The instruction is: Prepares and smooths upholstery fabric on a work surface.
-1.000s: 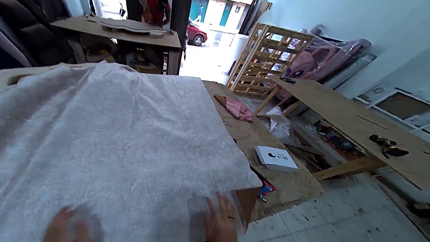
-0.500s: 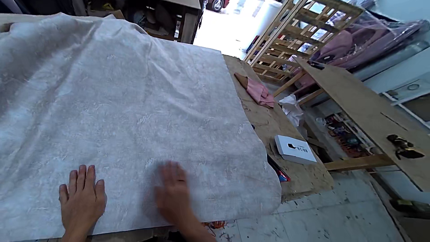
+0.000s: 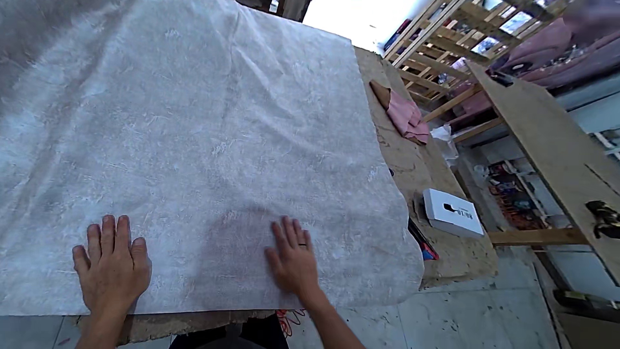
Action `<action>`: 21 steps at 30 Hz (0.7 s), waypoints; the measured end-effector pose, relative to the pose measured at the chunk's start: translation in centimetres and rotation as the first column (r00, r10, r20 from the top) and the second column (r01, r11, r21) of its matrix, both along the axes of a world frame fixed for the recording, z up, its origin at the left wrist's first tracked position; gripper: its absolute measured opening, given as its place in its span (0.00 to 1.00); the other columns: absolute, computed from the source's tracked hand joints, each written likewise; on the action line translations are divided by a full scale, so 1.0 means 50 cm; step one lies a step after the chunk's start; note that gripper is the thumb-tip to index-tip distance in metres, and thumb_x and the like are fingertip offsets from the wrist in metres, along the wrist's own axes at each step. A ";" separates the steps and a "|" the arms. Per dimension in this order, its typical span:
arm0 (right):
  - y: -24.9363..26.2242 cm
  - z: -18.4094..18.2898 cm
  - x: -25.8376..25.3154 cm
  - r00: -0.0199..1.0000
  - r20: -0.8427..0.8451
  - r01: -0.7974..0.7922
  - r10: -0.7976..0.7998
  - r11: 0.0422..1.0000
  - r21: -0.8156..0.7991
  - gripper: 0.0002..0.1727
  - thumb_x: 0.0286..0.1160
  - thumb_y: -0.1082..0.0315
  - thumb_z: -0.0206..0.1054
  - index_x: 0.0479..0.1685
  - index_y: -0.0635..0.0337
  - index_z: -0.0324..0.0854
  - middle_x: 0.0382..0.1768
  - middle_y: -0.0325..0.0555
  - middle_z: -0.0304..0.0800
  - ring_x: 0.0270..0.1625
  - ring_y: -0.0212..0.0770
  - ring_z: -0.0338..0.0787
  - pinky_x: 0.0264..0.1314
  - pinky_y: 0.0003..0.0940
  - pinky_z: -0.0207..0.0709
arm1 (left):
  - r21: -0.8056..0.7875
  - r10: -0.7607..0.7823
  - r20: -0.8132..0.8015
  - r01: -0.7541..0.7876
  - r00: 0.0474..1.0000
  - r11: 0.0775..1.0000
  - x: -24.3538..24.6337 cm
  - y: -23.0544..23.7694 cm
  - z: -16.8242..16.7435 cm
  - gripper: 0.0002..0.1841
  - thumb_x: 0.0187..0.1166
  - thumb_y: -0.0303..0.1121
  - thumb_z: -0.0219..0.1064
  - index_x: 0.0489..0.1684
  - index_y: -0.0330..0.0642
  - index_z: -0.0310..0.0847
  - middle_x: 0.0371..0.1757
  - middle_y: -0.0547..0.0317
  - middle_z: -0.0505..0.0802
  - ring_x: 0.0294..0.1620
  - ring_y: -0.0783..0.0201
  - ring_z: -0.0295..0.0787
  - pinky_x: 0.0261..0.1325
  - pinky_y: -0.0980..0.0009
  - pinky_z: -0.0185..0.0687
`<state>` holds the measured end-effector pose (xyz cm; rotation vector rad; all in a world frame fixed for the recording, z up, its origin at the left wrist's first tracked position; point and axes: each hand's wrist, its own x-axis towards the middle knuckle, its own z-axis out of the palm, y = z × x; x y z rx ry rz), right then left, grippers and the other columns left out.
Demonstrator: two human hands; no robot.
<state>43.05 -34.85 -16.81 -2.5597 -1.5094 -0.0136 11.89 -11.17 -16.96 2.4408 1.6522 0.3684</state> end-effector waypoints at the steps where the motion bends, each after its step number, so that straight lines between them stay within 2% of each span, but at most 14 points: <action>1: -0.033 0.000 0.035 1.000 0.022 0.013 -0.013 1.000 -0.009 0.38 0.87 0.33 0.36 0.93 0.34 0.61 0.94 0.37 0.54 0.96 0.46 0.50 0.94 0.65 0.45 | 0.002 -0.006 0.003 0.006 1.000 1.000 0.000 0.001 0.001 0.40 0.86 0.61 0.29 0.94 0.51 0.58 0.95 0.51 0.60 0.97 0.43 0.43 0.91 0.31 0.30; 6: -0.183 0.012 0.200 0.991 0.042 0.131 -0.129 0.991 -0.027 0.41 0.87 0.33 0.31 0.93 0.43 0.61 0.94 0.44 0.56 0.95 0.51 0.52 0.93 0.67 0.44 | -0.010 0.013 0.003 -0.013 1.000 1.000 0.003 -0.001 0.003 0.40 0.86 0.61 0.29 0.94 0.51 0.56 0.95 0.53 0.59 0.97 0.44 0.42 0.92 0.33 0.29; 9: -0.240 0.012 0.276 0.973 0.040 0.227 -0.225 0.972 -0.058 0.44 0.85 0.32 0.29 0.94 0.46 0.58 0.94 0.48 0.53 0.96 0.54 0.50 0.93 0.68 0.41 | -0.013 0.030 -0.001 -0.030 1.000 0.999 0.005 0.001 0.004 0.40 0.85 0.62 0.29 0.94 0.51 0.56 0.95 0.51 0.58 0.97 0.43 0.42 0.91 0.31 0.29; 11: -0.249 0.009 0.295 0.966 0.046 0.256 -0.253 0.964 -0.067 0.45 0.84 0.31 0.28 0.95 0.46 0.56 0.95 0.48 0.51 0.96 0.53 0.48 0.93 0.67 0.40 | -0.019 0.048 0.013 -0.047 0.999 0.999 0.020 -0.006 0.010 0.41 0.85 0.60 0.30 0.94 0.46 0.55 0.95 0.46 0.58 0.96 0.38 0.42 0.89 0.28 0.28; 12: -0.249 0.006 0.295 0.966 0.050 0.257 -0.254 0.965 -0.060 0.45 0.84 0.31 0.27 0.95 0.46 0.56 0.95 0.47 0.51 0.96 0.53 0.48 0.93 0.66 0.40 | -0.028 0.042 0.032 -0.041 0.999 0.999 0.038 -0.013 0.019 0.41 0.85 0.58 0.33 0.93 0.41 0.56 0.94 0.40 0.58 0.95 0.34 0.42 0.88 0.25 0.28; 14: -0.244 0.004 0.292 0.967 0.055 0.250 -0.249 0.968 -0.024 0.46 0.84 0.30 0.27 0.94 0.45 0.58 0.94 0.47 0.53 0.96 0.53 0.50 0.93 0.66 0.41 | -0.041 -0.044 0.099 0.048 0.994 0.998 0.105 -0.044 0.039 0.39 0.86 0.54 0.40 0.88 0.31 0.61 0.91 0.32 0.62 0.93 0.29 0.47 0.87 0.24 0.36; 15: -0.245 0.003 0.291 0.966 0.058 0.249 -0.250 0.968 0.023 0.45 0.85 0.31 0.30 0.93 0.47 0.61 0.93 0.48 0.56 0.95 0.53 0.52 0.93 0.66 0.43 | -0.044 -0.125 0.136 0.132 0.983 0.990 0.150 -0.073 0.044 0.37 0.86 0.52 0.43 0.86 0.32 0.65 0.90 0.34 0.65 0.93 0.33 0.51 0.88 0.26 0.41; 16: -0.251 0.007 0.289 0.959 0.066 0.267 -0.275 0.958 0.104 0.43 0.85 0.33 0.37 0.89 0.50 0.67 0.91 0.52 0.60 0.94 0.56 0.56 0.92 0.66 0.47 | -0.046 -0.223 0.171 0.234 0.960 0.971 0.197 -0.114 0.045 0.36 0.86 0.52 0.45 0.85 0.35 0.68 0.90 0.39 0.67 0.93 0.39 0.54 0.89 0.30 0.46; 17: -0.263 0.017 0.284 0.932 0.072 0.337 -0.355 0.922 0.192 0.41 0.82 0.37 0.48 0.85 0.57 0.71 0.89 0.59 0.63 0.92 0.61 0.60 0.90 0.66 0.52 | -0.042 -0.332 0.209 0.348 0.920 0.937 0.240 -0.161 0.050 0.34 0.85 0.51 0.48 0.84 0.38 0.72 0.89 0.44 0.70 0.93 0.44 0.57 0.90 0.34 0.50; 18: -0.278 0.035 0.279 0.861 0.063 0.478 -0.505 0.844 0.243 0.43 0.75 0.40 0.59 0.84 0.63 0.70 0.88 0.66 0.63 0.91 0.65 0.60 0.90 0.67 0.53 | -0.018 -0.440 0.250 0.459 0.862 0.888 0.274 -0.208 0.054 0.30 0.84 0.50 0.52 0.80 0.42 0.77 0.87 0.48 0.74 0.92 0.48 0.60 0.89 0.37 0.55; 19: -0.298 0.056 0.280 0.734 0.016 0.655 -0.679 0.714 0.248 0.50 0.67 0.41 0.68 0.85 0.68 0.65 0.88 0.70 0.59 0.90 0.68 0.59 0.89 0.68 0.54 | 0.003 -0.529 0.281 0.551 0.801 0.835 0.296 -0.254 0.058 0.28 0.84 0.49 0.56 0.77 0.46 0.81 0.85 0.51 0.77 0.90 0.50 0.64 0.88 0.39 0.58; 20: -0.325 0.071 0.286 0.571 -0.048 0.809 -0.819 0.552 0.204 0.58 0.62 0.39 0.74 0.89 0.70 0.58 0.88 0.73 0.58 0.88 0.71 0.62 0.85 0.71 0.59 | 0.015 -0.597 0.294 0.621 0.746 0.784 0.303 -0.298 0.058 0.26 0.83 0.50 0.57 0.76 0.50 0.82 0.84 0.55 0.79 0.89 0.52 0.66 0.88 0.40 0.60; 21: -0.356 0.075 0.293 0.427 -0.107 0.901 -0.898 0.412 0.134 0.60 0.61 0.37 0.75 0.89 0.69 0.57 0.85 0.75 0.61 0.85 0.74 0.67 0.79 0.74 0.65 | 0.037 -0.646 0.293 0.667 0.705 0.744 0.299 -0.334 0.050 0.27 0.81 0.52 0.58 0.75 0.52 0.82 0.83 0.57 0.81 0.88 0.54 0.68 0.88 0.41 0.61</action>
